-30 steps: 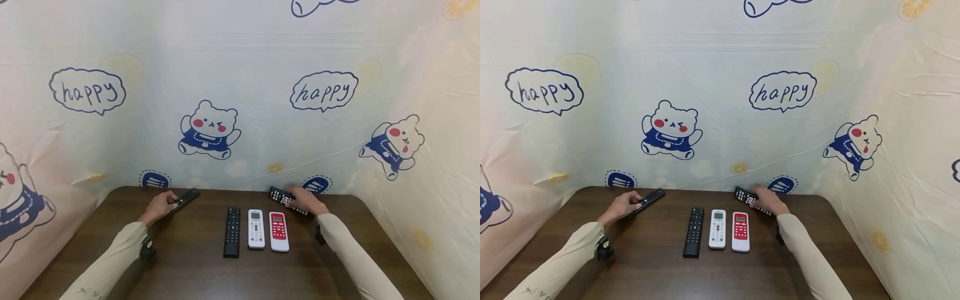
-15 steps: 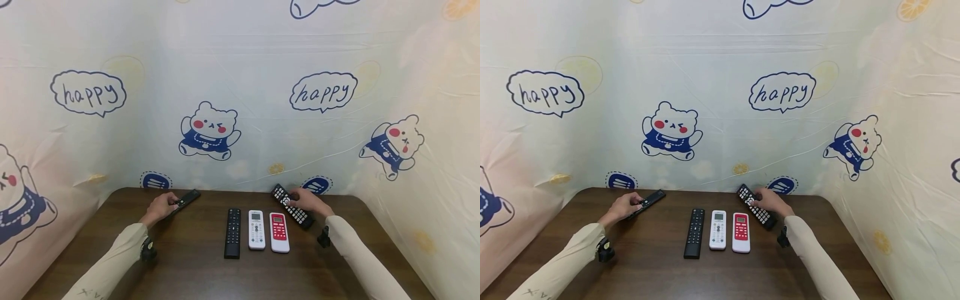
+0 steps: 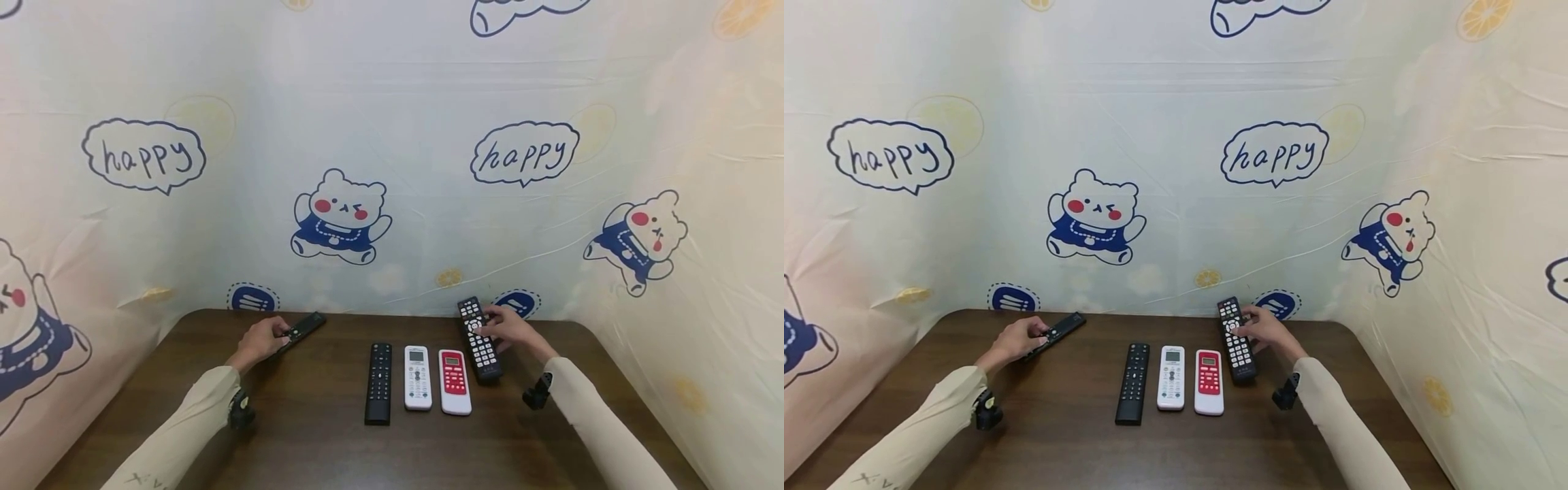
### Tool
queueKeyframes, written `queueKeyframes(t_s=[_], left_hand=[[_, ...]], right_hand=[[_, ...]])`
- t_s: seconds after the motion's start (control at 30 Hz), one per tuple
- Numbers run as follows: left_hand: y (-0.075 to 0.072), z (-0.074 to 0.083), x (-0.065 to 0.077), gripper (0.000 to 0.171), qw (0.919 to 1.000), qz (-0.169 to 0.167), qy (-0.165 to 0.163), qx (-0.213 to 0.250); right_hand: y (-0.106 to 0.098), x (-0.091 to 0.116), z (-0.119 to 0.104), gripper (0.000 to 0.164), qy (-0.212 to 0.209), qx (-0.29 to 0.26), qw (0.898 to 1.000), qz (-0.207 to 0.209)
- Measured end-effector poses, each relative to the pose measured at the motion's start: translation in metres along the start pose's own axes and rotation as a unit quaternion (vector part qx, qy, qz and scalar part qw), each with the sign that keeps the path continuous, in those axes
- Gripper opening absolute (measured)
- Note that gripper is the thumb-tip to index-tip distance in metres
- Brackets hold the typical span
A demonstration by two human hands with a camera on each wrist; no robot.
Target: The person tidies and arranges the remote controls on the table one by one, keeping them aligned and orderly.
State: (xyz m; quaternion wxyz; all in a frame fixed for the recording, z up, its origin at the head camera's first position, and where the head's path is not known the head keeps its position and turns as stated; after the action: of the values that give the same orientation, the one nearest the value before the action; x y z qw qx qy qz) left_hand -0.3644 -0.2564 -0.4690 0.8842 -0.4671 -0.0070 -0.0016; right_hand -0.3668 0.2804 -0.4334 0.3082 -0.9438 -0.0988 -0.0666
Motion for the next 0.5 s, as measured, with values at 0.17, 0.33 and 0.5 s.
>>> queueKeyframes(t_s=[0.17,0.33,0.5], left_hand=[[0.001,0.001,-0.001,0.023,1.0000,-0.001,-0.008,-0.002],[0.001,0.002,-0.001,0.023,0.9999,-0.002,-0.014,0.003],[-0.001,0.003,0.001,0.023,0.9999,-0.002,-0.010,0.006]], right_hand=[[-0.001,0.007,-0.001,0.074,0.038,-0.024,0.999,0.002],[-0.002,0.014,-0.002,0.075,0.063,-0.036,0.997,-0.003],[0.000,0.023,-0.002,0.074,0.070,-0.040,0.997,-0.016]])
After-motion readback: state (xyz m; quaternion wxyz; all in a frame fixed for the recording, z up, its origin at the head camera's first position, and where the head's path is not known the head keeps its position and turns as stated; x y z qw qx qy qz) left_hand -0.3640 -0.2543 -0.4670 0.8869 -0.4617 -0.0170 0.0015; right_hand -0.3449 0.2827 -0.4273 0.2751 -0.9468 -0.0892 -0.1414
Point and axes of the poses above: each hand's wrist, its own x-axis away from the middle knuckle, its own y-axis out of the palm, z = x × y, the point moved 1 cm from there along -x, towards the middle knuckle
